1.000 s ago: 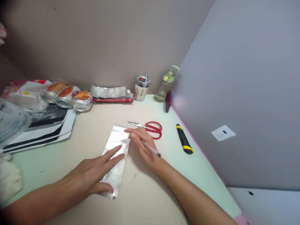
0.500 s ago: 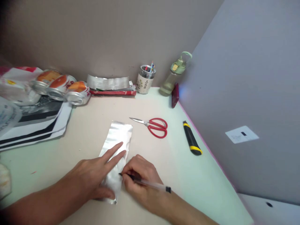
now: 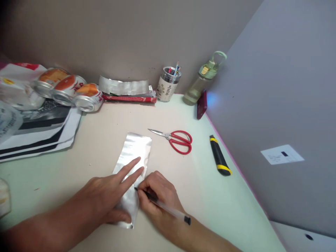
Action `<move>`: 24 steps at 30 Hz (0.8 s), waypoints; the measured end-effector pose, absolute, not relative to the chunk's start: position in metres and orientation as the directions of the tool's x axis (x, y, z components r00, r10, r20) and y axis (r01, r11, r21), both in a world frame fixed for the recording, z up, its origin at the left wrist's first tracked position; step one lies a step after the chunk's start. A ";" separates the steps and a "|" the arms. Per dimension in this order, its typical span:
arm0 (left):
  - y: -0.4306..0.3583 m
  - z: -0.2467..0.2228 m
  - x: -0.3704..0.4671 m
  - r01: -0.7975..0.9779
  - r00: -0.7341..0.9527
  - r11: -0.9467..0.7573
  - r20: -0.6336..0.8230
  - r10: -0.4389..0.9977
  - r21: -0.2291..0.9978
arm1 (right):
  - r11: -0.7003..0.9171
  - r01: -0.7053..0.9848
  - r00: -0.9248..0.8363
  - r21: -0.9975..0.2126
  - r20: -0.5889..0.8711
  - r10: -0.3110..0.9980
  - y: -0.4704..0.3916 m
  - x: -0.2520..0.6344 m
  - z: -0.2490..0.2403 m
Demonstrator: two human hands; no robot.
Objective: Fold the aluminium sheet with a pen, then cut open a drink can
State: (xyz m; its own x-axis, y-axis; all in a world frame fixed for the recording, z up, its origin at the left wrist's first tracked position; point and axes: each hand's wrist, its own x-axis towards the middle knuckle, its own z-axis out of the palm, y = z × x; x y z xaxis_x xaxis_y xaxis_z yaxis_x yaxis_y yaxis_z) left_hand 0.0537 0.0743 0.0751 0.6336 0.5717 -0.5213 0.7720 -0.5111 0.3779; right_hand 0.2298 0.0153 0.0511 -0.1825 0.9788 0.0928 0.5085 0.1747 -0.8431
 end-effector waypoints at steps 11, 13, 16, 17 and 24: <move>0.072 0.070 0.052 0.772 0.635 -0.500 -0.489 0.598 0.391 | 0.154 0.524 -0.186 -0.838 0.064 0.981 0.015 0.229 0.050; 0.071 0.068 0.052 0.776 0.631 -0.501 -0.492 0.600 0.383 | 0.152 0.520 -0.189 -0.840 0.060 0.980 0.015 0.229 0.049; 0.071 0.068 0.053 0.777 0.629 -0.511 -0.490 0.603 0.369 | 0.161 0.517 -0.203 -0.841 0.062 0.977 0.015 0.230 0.049; 0.071 0.068 0.053 0.776 0.630 -0.512 -0.488 0.604 0.368 | 0.166 0.519 -0.210 -0.839 0.063 0.976 0.015 0.230 0.049; 0.071 0.070 0.054 0.782 0.621 -0.523 -0.492 0.611 0.338 | 0.191 0.538 -0.239 -0.821 0.068 0.969 0.016 0.230 0.051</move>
